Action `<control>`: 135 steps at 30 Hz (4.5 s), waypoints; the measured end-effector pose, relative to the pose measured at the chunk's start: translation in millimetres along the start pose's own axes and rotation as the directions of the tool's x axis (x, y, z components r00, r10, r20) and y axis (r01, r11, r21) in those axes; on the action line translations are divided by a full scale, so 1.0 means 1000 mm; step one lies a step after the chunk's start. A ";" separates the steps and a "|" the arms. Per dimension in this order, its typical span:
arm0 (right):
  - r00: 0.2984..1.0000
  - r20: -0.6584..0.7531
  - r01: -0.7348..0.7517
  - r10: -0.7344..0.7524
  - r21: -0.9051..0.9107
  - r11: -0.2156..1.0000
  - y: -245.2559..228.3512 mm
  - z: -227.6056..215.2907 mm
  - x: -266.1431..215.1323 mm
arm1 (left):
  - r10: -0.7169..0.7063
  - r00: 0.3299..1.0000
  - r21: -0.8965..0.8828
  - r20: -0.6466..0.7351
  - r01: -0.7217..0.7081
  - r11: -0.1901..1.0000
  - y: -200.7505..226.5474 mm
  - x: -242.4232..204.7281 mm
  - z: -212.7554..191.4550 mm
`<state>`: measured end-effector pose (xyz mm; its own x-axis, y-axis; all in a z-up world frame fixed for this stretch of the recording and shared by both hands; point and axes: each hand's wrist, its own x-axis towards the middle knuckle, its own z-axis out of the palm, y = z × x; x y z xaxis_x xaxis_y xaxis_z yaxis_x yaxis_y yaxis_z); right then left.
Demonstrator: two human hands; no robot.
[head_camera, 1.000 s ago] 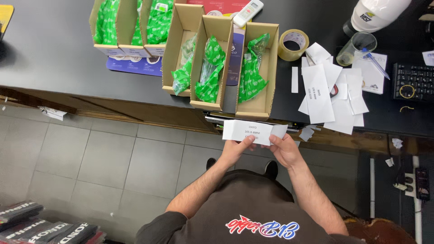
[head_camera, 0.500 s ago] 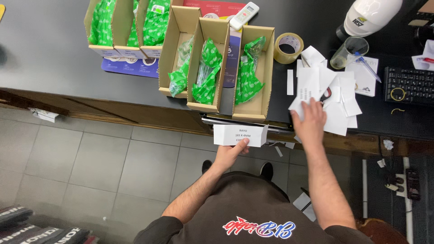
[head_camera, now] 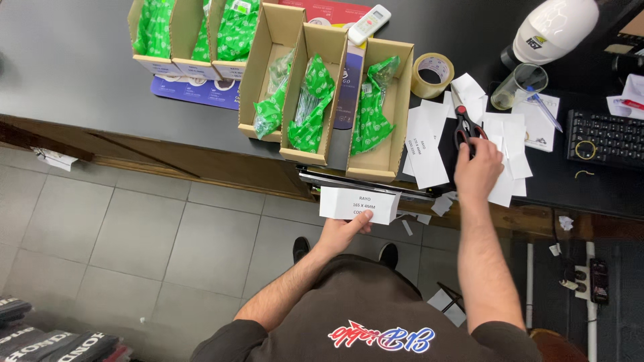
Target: The person arranges green-wrapped items into cardboard boxes on a counter. They then cut printed labels with scissors and affix them to the boxes using clear tape.
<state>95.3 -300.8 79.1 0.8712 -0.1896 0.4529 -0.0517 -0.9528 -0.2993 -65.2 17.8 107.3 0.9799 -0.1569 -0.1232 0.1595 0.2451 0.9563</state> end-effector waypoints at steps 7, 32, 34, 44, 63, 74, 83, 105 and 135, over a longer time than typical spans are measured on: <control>0.988 0.138 -0.055 0.069 -0.101 0.993 0.037 0.018 0.026 | 0.001 1.000 0.024 0.017 -0.002 1.000 -0.013 -0.001 -0.004; 0.809 0.479 -0.471 0.342 0.179 0.864 0.024 -0.158 0.035 | -0.165 0.986 -0.021 0.000 0.165 0.986 0.004 -0.001 0.006; 0.769 0.531 -0.601 0.356 0.410 0.686 0.037 -0.130 0.000 | -0.144 0.990 -0.040 0.010 0.144 0.989 0.007 0.000 0.005; 0.852 0.416 -0.470 0.318 0.876 0.111 0.033 -0.054 -0.113 | -0.021 0.989 0.034 0.144 0.016 0.999 -0.016 0.022 0.021; 0.790 0.598 -0.563 0.133 0.623 0.544 0.068 -0.112 -0.058 | -0.004 1.000 0.154 0.003 0.003 0.988 -0.014 0.021 0.170; 0.819 0.532 -0.560 0.215 0.662 0.498 0.074 -0.100 -0.060 | 0.055 0.975 0.017 0.217 -0.060 0.998 0.005 0.087 0.174; 0.788 0.588 -0.615 0.181 0.749 0.248 0.065 -0.096 -0.072 | 0.061 0.982 0.189 0.178 -0.095 0.977 0.025 0.149 0.181; 0.554 0.724 -0.638 -0.411 0.687 0.348 0.138 -0.116 0.017 | 0.102 0.967 0.086 -0.234 -0.084 0.993 0.038 0.203 0.278; 0.689 0.660 -0.617 -0.301 0.751 0.235 0.138 -0.126 0.001 | 0.100 0.995 0.188 -0.009 -0.097 0.977 0.057 0.186 0.294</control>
<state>27.2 -462.2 144.1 0.9376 0.3125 -0.1522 -0.1829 0.0712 -0.9806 90.8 -278.4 216.9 0.9919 -0.1233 -0.0293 0.0388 0.0748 0.9964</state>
